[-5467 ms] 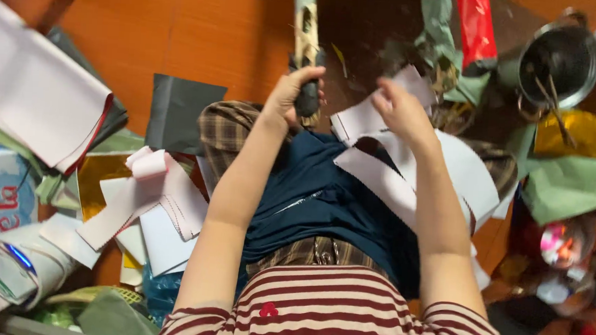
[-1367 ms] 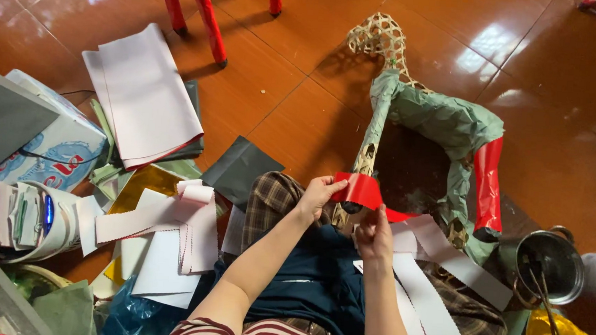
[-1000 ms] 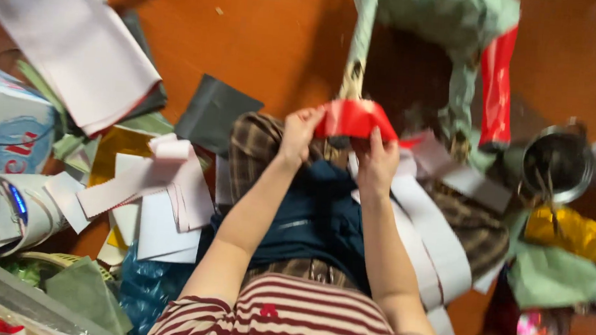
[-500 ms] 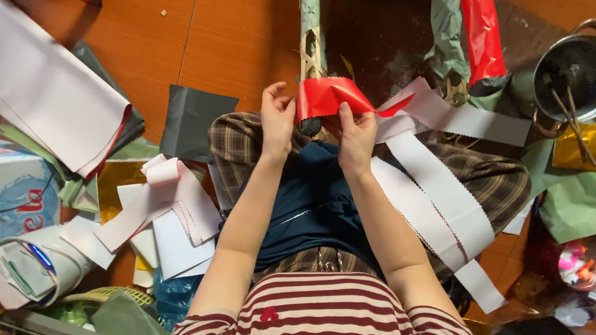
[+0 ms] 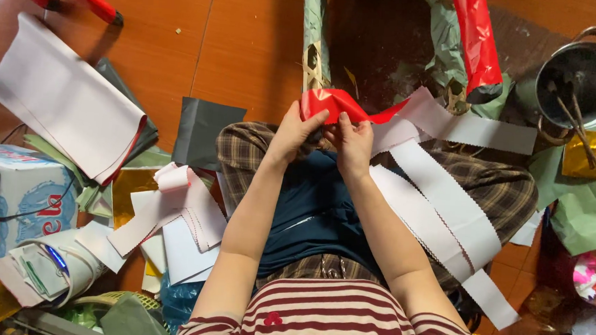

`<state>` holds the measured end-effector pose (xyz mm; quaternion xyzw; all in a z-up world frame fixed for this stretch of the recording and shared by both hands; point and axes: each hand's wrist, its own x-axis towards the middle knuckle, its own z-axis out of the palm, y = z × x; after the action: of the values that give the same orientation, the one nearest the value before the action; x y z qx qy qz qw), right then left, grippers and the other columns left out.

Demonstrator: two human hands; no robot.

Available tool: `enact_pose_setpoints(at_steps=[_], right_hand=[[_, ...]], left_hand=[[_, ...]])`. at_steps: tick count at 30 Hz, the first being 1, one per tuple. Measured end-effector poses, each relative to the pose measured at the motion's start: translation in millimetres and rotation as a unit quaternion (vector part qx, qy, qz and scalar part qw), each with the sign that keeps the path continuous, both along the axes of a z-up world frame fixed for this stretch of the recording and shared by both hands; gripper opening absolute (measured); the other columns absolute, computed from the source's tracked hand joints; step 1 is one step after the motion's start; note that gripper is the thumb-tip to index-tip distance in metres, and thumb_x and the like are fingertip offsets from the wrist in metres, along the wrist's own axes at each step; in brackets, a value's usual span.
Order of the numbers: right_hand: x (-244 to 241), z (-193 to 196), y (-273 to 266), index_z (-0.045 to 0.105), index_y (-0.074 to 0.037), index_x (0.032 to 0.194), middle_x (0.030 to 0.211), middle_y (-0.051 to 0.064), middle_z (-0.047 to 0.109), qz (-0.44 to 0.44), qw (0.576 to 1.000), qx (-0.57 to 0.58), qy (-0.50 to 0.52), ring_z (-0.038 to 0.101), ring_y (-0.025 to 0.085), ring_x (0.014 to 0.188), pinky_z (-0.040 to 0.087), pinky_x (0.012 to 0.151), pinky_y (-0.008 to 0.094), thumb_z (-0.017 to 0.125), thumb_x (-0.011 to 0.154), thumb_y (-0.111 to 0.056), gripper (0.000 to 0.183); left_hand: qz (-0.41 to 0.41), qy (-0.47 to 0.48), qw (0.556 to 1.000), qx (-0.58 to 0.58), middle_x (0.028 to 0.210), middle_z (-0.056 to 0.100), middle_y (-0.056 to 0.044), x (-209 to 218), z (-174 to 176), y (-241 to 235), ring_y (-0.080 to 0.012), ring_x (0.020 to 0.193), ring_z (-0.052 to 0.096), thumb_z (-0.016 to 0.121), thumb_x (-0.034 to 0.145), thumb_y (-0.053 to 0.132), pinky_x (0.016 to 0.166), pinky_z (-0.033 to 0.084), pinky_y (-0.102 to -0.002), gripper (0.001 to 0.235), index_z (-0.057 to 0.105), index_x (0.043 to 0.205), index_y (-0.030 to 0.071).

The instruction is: Applying colored paper and adhesive to a bamboo frame to assemble animal-shaped paper lanterns.

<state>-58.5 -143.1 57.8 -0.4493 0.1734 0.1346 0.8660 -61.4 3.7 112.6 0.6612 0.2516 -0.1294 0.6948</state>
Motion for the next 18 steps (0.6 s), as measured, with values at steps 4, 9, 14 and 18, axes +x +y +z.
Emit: enact_pose_setpoints(at_steps=[4,9,14,18], right_hand=[[0,-28,-13,0.065,-0.007,0.113,0.090,0.002,0.073,0.029,0.996,0.050,0.068,0.071,0.011,0.073,0.059,0.065,0.026,0.060,0.101,-0.021,0.019],[-24,-127,-41,0.054,0.022,0.096,0.083,0.018,0.055,0.060,0.993,-0.093,-0.048,0.049,0.021,0.070,0.038,0.065,0.033,0.052,0.114,-0.026,0.051],[4,18,19,0.035,0.000,0.156,0.154,0.018,0.046,0.135,0.929,-0.279,-0.201,0.047,0.026,0.141,0.038,0.114,0.032,0.047,0.111,-0.038,0.061],[61,-81,25,0.039,-0.006,0.154,0.154,0.010,0.047,0.203,0.943,-0.218,-0.150,0.042,0.022,0.142,0.032,0.115,0.030,0.042,0.109,-0.049,0.063]], left_hand=[[0.015,-0.025,0.999,-0.020,0.109,0.069,-0.020,3,-32,-6,-0.0328,0.090,0.064,0.080,0.090,0.029,0.074,0.048,-0.044,0.059,0.053,0.134,0.001],[0.038,-0.097,0.983,0.153,0.109,0.073,-0.018,4,-26,-14,-0.0310,0.100,0.072,0.080,0.080,0.032,0.086,0.058,-0.040,0.060,0.057,0.127,0.004],[0.037,-0.064,0.978,0.195,0.111,0.073,-0.024,3,-56,-16,-0.0381,0.106,0.071,0.073,0.085,0.033,0.089,0.056,-0.044,0.054,0.059,0.129,0.005],[-0.005,-0.114,0.982,0.150,0.121,0.070,-0.025,11,-65,-4,-0.0379,0.114,0.067,0.061,0.096,0.037,0.096,0.053,-0.044,0.055,0.051,0.141,0.006]])
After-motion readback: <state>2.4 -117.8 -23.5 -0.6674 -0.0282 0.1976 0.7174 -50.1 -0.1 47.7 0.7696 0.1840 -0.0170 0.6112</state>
